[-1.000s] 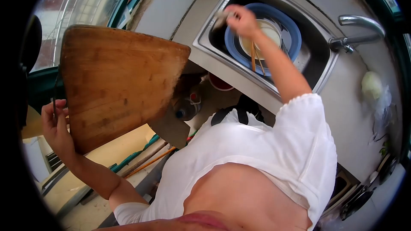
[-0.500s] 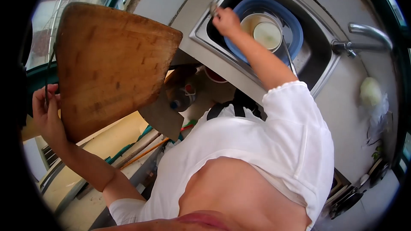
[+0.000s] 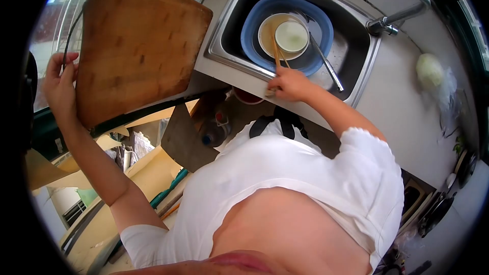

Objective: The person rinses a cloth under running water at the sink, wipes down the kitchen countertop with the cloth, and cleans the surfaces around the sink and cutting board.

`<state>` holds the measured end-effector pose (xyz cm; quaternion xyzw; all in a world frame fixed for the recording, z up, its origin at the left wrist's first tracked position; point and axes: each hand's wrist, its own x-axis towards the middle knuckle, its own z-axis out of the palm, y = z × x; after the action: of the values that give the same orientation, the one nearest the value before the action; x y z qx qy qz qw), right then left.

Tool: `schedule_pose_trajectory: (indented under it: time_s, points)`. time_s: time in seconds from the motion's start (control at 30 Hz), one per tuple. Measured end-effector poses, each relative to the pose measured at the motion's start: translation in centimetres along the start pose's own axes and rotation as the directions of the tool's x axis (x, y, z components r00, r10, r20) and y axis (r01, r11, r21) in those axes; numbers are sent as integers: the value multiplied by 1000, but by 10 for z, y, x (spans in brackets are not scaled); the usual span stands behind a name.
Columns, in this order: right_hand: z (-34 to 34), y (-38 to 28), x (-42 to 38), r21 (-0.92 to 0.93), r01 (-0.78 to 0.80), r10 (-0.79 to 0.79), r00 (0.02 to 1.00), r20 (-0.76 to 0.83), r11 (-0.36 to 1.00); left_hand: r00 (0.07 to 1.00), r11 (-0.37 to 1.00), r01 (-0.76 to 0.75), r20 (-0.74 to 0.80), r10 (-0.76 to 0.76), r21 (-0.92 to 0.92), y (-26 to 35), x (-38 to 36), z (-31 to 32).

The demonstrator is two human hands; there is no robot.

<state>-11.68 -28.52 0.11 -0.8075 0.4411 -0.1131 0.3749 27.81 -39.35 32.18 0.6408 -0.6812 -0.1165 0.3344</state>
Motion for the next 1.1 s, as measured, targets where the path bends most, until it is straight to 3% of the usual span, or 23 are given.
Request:
schedule_pose_trajectory:
  time_s: [0.17, 0.33, 0.43, 0.53, 0.6, 0.67, 0.73, 0.77, 0.83, 0.93, 1.0, 1.03, 1.1]
  points:
    - [-31, 3, -61, 239, -295, 299, 954, 20, 925, 1000, 1000, 0, -24, 0, -18, 13, 31, 37]
    - [-72, 15, -53, 272, -158, 220, 951, -219, 949, 996, 999, -17, 83, 21, -38, -2, 83, 59]
    - [-98, 34, -18, 199, -120, 179, 932, -314, 973, 993, 997, -20, 113, 28, -79, -13, 105, 64]
    - [-121, 66, 47, -121, -84, 20, 890, -456, 989, 993, 996, 21, 117, -11, -89, -11, 113, 65]
    - [-124, 102, 108, -312, 2, -199, 774, -602, 950, 989, 994, 36, 146, -21, -104, -11, 121, 67]
    - [-137, 103, 155, -416, -117, -169, 790, -589, 902, 980, 990, 90, 186, -67, -113, -19, 130, 64]
    - [-140, 115, 192, -567, -53, -362, 720, -592, 822, 982, 996, 53, 183, -39, -71, -30, 134, 61]
    - [-140, 119, 204, -606, -76, -353, 753, -556, 792, 987, 1000, -25, 162, 23, 13, -32, 135, 62]
    - [-131, 134, 217, -621, -221, -183, 835, -519, 752, 982, 969, -159, 133, 135, 187, -39, 135, 62]
    - [-121, 164, 195, -530, -268, -136, 786, -604, 805, 982, 965, -151, 147, 121, 213, -51, 137, 55]
    - [-122, 177, 160, -486, -384, -68, 726, -685, 785, 988, 968, -138, 93, 121, 209, -45, 130, 64]
    - [-122, 186, 139, -502, -428, -82, 694, -715, 751, 990, 968, -139, 66, 127, 207, -43, 127, 66]
    - [-124, 189, 88, -451, -594, 57, 643, -764, 666, 992, 967, -109, 89, 91, 232, -59, 134, 60]
